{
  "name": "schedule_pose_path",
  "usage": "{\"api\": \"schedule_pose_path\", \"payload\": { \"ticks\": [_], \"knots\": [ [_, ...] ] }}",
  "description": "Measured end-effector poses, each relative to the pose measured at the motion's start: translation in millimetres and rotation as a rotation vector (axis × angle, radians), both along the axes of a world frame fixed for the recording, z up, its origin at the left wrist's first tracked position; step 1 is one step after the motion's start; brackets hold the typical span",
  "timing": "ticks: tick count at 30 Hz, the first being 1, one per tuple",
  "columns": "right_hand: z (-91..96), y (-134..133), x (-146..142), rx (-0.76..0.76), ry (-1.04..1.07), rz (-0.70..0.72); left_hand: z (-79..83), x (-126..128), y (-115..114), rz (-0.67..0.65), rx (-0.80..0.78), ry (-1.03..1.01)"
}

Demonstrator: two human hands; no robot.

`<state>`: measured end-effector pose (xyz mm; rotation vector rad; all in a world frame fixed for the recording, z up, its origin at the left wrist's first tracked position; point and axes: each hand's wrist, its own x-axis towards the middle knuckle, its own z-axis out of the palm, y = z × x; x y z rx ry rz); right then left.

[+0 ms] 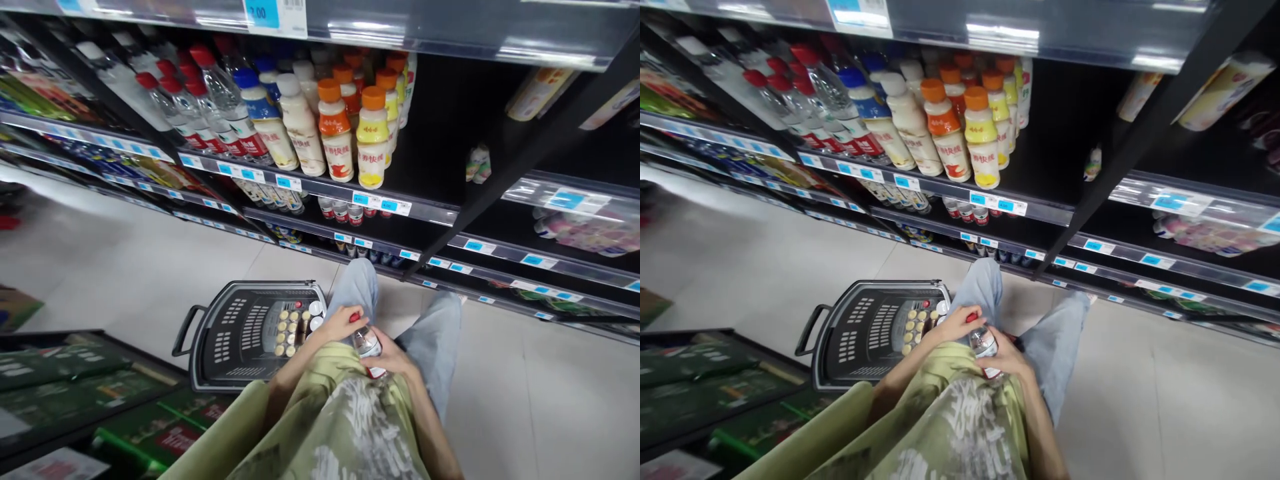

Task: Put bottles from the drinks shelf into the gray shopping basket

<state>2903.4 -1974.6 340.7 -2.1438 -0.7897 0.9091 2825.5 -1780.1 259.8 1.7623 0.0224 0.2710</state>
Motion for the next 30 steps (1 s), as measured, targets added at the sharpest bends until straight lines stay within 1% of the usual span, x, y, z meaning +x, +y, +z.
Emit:
{"api": "schedule_pose_path", "payload": {
  "ticks": [3, 5, 8, 11, 14, 17, 19, 22, 24, 27, 29, 30],
  "knots": [
    [-1.7, -1, 3, 0.006, 0.134, 0.126, -5.4, -13, 7, -0.033, 0.036, 0.013],
    [-3.3, -2, 6, 0.005, 0.120, 0.154, -7.1, -21, 8, -0.034, 0.008, 0.021],
    [-7.8, -5, 12, 0.018, 0.069, 0.140, -7.4, -32, 4, 0.002, -0.055, 0.036],
    [-13.3, -7, 16, 0.010, 0.088, 0.092, -10.3, -41, -3, 0.088, -0.138, 0.059],
    [-18.6, -7, 19, 0.003, 0.101, 0.004, -20.5, -50, -10, 0.240, -0.277, 0.071],
    [-25.7, -8, 24, 0.031, 0.050, -0.048, -36.6, -58, -9, 0.399, -0.544, 0.115],
    [-32.2, -10, 31, 0.042, -0.016, -0.067, -46.7, -62, -2, 0.507, -0.728, 0.131],
    [-43.0, -17, 41, -0.020, -0.177, -0.131, -56.8, -67, 15, 0.677, -0.893, 0.096],
    [-49.0, -21, 45, -0.087, -0.272, -0.149, -61.8, -71, 29, 0.788, -0.970, 0.078],
    [-54.1, -24, 47, -0.129, -0.309, -0.118, -73.1, -78, 49, 0.969, -1.029, 0.086],
    [-54.9, -24, 45, -0.135, -0.308, -0.104, -85.4, -82, 60, 1.085, -0.977, 0.126],
    [-54.8, -24, 44, -0.140, -0.310, -0.104, -93.0, -84, 66, 1.141, -0.913, 0.162]
  ]
}}
